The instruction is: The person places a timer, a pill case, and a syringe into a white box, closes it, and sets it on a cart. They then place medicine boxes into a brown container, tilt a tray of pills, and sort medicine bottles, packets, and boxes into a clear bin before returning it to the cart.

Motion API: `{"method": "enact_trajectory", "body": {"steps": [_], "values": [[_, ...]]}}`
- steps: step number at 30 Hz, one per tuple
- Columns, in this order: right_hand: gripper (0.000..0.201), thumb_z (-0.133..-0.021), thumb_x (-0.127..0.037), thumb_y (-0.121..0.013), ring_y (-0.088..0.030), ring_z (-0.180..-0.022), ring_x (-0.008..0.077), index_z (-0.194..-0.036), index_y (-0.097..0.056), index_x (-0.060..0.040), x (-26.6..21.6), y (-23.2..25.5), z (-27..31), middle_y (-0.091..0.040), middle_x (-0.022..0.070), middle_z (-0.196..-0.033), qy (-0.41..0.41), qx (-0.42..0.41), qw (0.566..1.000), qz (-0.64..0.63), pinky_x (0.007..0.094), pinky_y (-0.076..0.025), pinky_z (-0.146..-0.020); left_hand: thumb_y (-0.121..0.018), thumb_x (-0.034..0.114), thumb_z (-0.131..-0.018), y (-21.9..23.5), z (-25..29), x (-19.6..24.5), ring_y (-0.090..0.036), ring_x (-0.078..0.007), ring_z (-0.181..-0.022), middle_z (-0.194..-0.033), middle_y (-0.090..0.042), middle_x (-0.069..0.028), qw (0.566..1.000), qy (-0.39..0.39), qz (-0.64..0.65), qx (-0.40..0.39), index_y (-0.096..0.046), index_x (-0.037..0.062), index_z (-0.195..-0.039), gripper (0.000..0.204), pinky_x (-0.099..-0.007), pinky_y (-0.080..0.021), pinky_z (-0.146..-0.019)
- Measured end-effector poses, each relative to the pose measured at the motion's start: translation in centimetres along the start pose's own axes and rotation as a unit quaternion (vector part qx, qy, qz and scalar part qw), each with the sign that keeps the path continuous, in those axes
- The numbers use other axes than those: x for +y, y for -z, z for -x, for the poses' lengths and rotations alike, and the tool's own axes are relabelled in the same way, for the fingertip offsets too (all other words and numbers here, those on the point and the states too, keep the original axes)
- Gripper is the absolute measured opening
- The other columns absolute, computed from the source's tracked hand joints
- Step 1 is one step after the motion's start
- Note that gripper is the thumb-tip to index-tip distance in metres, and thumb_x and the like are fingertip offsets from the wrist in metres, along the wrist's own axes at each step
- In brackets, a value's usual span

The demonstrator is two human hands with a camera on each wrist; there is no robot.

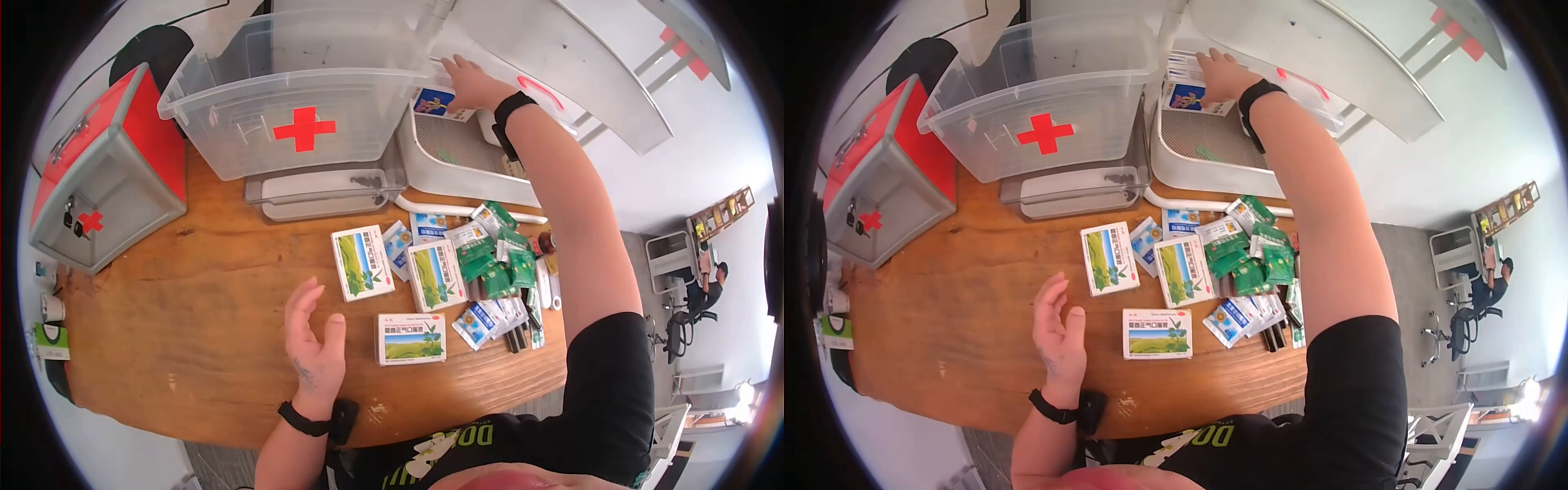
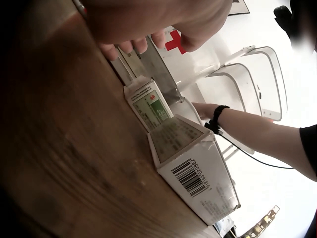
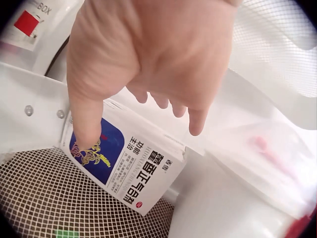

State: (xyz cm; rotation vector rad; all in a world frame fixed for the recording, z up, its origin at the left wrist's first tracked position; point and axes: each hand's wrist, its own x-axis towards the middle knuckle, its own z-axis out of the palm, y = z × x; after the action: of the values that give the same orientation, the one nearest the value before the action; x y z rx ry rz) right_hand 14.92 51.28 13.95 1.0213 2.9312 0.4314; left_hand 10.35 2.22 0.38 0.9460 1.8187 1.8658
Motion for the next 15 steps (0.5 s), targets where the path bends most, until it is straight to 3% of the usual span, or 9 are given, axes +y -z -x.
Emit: {"method": "enact_trajectory", "body": {"steps": [6, 9, 12, 15], "values": [[0.116, -0.063, -0.03, -0.09, -0.035, -0.146, 0.043, -0.158, -0.026, -0.0106, 0.6, -1.9, -0.3, -0.032, 0.0215, -0.158, -0.001, -0.08, 0.996, -0.041, 0.0538, -0.042, -0.115, -0.06, -0.007, -0.089, 0.1, -0.3, 0.2, -0.048, -0.0247, -0.136, -0.146, -0.05, -0.014, 1.0, 0.015, -0.019, -0.011, -0.057, 0.0029, -0.13, 0.043, -0.0362, -0.038, -0.111], [0.113, -0.065, -0.027, -0.088, -0.037, -0.144, 0.0426, -0.157, -0.026, -0.0044, 0.6, -2.4, 0.6, -0.034, 0.0223, -0.158, 0.013, -0.064, 0.998, -0.024, 0.047, -0.04, -0.116, -0.062, -0.006, -0.087, 0.0, -0.1, 0.0, -0.049, -0.0263, -0.134, -0.145, -0.051, -0.0149, 0.999, 0.022, -0.022, -0.01, -0.059, 0.0032, -0.129, 0.043, -0.0367, -0.04, -0.109], [0.106, -0.065, -0.025, -0.088, -0.044, -0.139, 0.043, -0.155, -0.033, -0.0074, 0.2, -1.3, 1.6, -0.038, 0.0201, -0.156, 0.02, -0.071, 0.997, -0.039, 0.0468, -0.043, -0.113, -0.064, -0.006, -0.085, -0.1, -0.2, 0.1, -0.051, -0.0278, -0.132, -0.143, -0.053, -0.0157, 0.999, 0.024, -0.029, -0.011, -0.06, 0.0034, -0.127, 0.043, -0.0377, -0.042, -0.108], [0.103, -0.066, -0.03, -0.087, -0.05, -0.135, 0.039, -0.155, -0.036, -0.0173, 1.0, -0.5, 2.6, -0.044, 0.0168, -0.152, 0.017, -0.023, 1.0, 0.007, 0.0493, -0.045, -0.111, -0.06, -0.008, -0.087, -0.1, -0.2, 0.2, -0.048, -0.0243, -0.134, -0.146, -0.051, -0.0139, 0.999, 0.024, -0.032, -0.025, -0.059, 0.0035, -0.128, 0.043, -0.0355, -0.039, -0.11]]}}
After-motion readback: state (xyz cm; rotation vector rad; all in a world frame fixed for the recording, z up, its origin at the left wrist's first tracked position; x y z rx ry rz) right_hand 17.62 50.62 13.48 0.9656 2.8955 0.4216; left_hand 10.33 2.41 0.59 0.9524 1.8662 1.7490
